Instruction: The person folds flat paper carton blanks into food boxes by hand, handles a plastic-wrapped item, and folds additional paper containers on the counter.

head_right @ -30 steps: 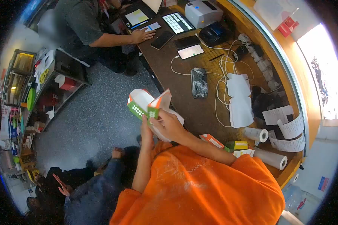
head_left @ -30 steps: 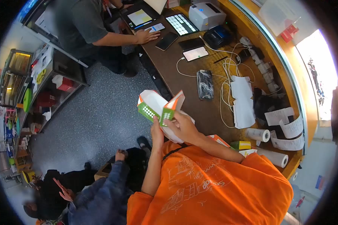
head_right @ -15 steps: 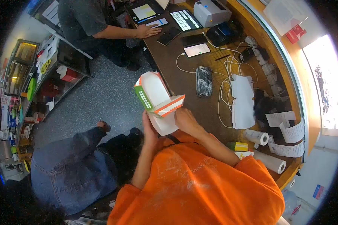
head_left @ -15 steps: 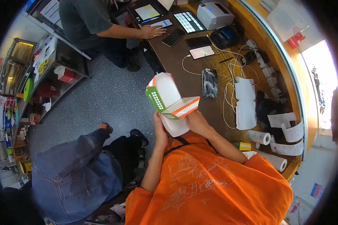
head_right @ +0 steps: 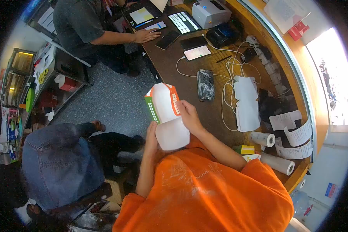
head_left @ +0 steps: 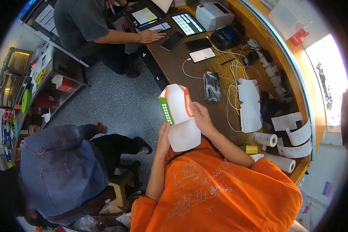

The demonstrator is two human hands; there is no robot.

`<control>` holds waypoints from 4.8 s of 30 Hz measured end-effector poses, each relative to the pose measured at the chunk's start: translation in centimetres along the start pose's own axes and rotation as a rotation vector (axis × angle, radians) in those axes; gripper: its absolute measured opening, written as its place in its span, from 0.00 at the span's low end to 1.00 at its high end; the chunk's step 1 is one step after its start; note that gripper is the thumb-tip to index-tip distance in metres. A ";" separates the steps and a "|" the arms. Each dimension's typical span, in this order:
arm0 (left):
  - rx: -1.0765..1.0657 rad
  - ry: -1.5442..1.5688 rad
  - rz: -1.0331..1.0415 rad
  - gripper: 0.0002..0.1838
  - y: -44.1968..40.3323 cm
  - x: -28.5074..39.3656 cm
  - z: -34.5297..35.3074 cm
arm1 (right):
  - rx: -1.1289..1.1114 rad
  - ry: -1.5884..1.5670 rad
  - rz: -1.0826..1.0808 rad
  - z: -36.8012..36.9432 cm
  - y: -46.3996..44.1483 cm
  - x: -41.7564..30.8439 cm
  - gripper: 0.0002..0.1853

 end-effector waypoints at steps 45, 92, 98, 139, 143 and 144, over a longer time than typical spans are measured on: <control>0.092 0.525 -0.263 0.33 -0.1 -0.8 1.6 | -0.034 0.528 -0.160 -0.1 2.1 -0.3 0.27; 0.002 -0.240 0.266 0.23 -1.0 1.8 0.1 | -0.202 -0.086 0.007 -0.6 -0.1 -0.2 0.21; -0.039 -0.284 0.087 0.23 -0.5 2.2 2.5 | 0.272 0.104 0.014 -0.3 0.5 1.6 0.20; 0.410 0.144 -0.140 0.38 -1.3 -0.2 -2.2 | 0.142 0.208 0.112 -9.4 -0.7 2.4 0.25; 0.524 -0.285 0.123 0.35 -0.4 -1.2 -4.2 | -0.195 0.418 0.106 0.8 -0.5 1.5 0.22; 0.501 -0.347 0.207 0.35 -0.5 -1.3 -3.5 | -0.185 0.445 -0.094 1.7 -0.6 2.0 0.22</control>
Point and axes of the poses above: each hand's wrist, its own y-axis away from the middle knuckle, its own z-axis out of the palm, x = y × z, the point moved 3 cm from there along -y, towards the middle knuckle, and after that the axes turned 6 degrees about z, right-handed, at the moved point
